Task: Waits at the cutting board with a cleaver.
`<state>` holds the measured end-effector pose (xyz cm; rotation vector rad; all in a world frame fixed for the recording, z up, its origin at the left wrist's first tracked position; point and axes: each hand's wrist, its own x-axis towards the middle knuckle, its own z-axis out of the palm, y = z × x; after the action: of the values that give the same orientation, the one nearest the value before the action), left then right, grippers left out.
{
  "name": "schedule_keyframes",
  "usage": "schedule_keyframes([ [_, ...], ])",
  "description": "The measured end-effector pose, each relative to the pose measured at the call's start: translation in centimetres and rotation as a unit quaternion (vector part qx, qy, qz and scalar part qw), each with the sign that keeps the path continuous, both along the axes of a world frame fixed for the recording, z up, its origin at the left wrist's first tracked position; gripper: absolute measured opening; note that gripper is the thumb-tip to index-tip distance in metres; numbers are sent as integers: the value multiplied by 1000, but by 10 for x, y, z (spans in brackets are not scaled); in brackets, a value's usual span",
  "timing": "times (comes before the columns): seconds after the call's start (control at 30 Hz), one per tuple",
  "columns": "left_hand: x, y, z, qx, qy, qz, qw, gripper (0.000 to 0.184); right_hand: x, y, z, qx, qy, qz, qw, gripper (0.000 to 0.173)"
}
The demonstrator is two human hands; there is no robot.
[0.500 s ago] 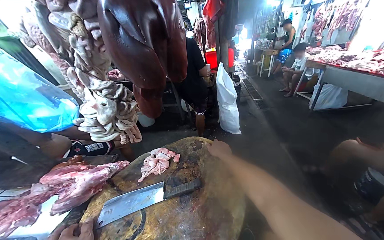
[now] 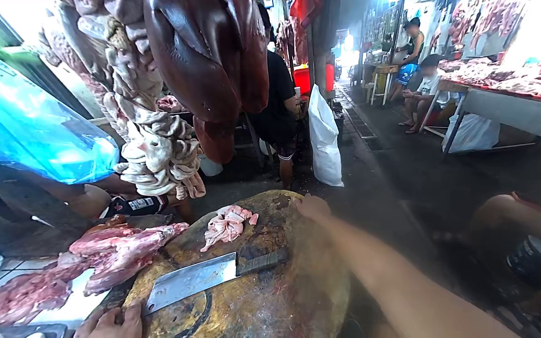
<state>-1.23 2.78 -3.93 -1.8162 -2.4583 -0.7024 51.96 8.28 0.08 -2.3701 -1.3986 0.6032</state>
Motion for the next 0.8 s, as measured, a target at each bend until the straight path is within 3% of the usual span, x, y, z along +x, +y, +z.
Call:
schedule_keyframes([
  [0.8,4,-4,4,6,13,-5,1000,58,-2,-4,4,-3,1,-2,1000,78],
])
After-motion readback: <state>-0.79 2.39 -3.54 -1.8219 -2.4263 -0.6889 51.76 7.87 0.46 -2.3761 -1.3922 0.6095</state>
